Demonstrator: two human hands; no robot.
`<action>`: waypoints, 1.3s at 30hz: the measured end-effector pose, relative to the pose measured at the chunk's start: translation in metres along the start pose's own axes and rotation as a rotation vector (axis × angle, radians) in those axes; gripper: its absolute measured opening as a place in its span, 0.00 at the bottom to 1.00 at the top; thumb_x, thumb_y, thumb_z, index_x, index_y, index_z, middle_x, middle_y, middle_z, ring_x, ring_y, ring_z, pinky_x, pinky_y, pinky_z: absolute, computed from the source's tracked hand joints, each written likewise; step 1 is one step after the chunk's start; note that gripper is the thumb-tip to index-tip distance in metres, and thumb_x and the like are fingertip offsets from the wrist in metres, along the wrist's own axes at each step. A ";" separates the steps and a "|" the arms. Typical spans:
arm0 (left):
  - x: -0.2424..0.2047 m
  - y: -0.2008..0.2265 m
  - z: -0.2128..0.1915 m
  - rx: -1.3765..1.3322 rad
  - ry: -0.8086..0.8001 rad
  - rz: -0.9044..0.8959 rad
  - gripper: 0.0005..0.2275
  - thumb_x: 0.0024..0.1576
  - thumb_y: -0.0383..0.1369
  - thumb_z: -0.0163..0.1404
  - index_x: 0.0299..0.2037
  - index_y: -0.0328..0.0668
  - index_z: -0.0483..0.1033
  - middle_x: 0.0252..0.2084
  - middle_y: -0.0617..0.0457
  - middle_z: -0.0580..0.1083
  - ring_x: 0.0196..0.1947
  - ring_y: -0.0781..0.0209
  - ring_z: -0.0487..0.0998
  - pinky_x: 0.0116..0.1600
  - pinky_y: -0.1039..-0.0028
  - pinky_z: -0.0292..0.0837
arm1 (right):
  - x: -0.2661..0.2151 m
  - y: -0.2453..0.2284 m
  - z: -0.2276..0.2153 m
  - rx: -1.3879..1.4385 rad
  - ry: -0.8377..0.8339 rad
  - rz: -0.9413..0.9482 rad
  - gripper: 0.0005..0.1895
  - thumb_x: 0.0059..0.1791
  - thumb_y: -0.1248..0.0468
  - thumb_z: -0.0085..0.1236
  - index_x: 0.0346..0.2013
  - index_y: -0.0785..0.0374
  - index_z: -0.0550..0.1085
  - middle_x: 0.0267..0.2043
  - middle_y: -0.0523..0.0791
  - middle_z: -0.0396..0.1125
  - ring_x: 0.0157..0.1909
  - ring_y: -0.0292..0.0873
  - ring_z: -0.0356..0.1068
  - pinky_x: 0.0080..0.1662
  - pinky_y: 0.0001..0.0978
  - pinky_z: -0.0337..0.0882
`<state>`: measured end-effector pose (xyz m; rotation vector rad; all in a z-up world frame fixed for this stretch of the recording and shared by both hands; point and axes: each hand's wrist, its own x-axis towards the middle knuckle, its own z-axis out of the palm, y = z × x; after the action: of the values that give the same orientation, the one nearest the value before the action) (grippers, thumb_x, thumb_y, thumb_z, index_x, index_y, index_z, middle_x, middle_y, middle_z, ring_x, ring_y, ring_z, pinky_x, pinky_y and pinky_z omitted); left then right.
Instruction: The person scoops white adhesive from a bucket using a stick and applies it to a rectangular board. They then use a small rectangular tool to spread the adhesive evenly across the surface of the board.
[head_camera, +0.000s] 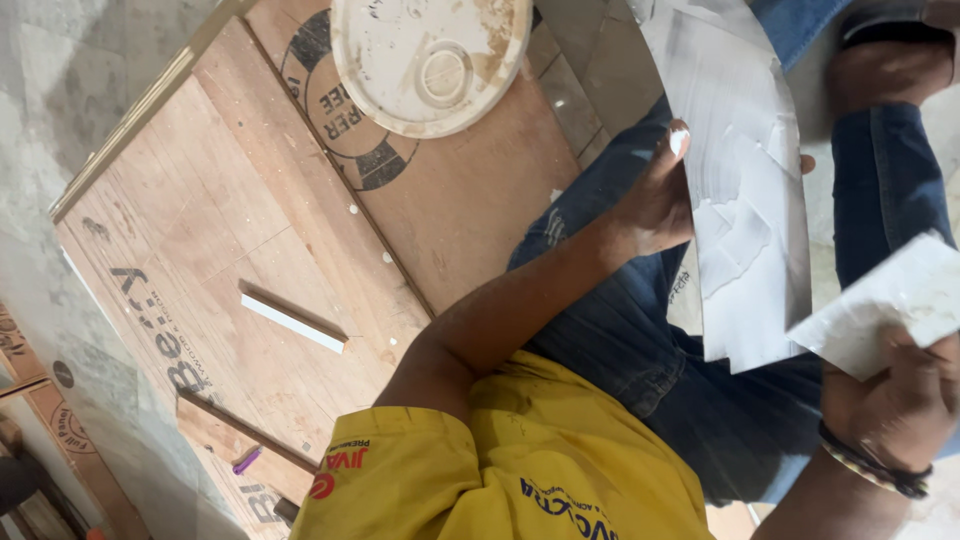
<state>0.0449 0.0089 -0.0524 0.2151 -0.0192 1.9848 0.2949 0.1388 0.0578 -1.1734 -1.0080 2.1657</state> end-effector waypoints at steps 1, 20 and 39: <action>-0.001 -0.001 -0.002 -0.009 0.019 -0.018 0.40 0.60 0.61 0.48 0.75 0.44 0.54 0.69 0.29 0.64 0.68 0.40 0.69 0.62 0.47 0.75 | -0.008 -0.007 0.018 0.025 0.004 -0.003 0.16 0.52 0.73 0.42 0.52 0.72 0.74 0.49 0.52 0.72 0.49 0.47 0.76 0.54 0.38 0.79; -0.011 0.024 0.038 0.294 -0.055 -0.097 0.44 0.58 0.64 0.45 0.75 0.37 0.52 0.70 0.31 0.63 0.67 0.43 0.72 0.66 0.52 0.74 | -0.034 -0.020 0.043 -0.661 -0.295 -0.523 0.07 0.60 0.72 0.50 0.52 0.70 0.73 0.46 0.48 0.72 0.44 0.36 0.71 0.48 0.24 0.71; -0.022 0.055 0.045 0.578 0.254 0.084 0.49 0.58 0.70 0.43 0.70 0.23 0.57 0.64 0.30 0.68 0.61 0.46 0.75 0.63 0.58 0.76 | -0.074 -0.010 0.104 -1.201 -0.525 -0.830 0.20 0.49 0.78 0.44 0.54 0.70 0.74 0.49 0.51 0.73 0.42 0.45 0.69 0.43 0.36 0.70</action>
<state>0.0103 -0.0392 -0.0070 0.3341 0.7242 2.0464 0.2454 0.0548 0.1402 -0.3158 -2.6132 1.0858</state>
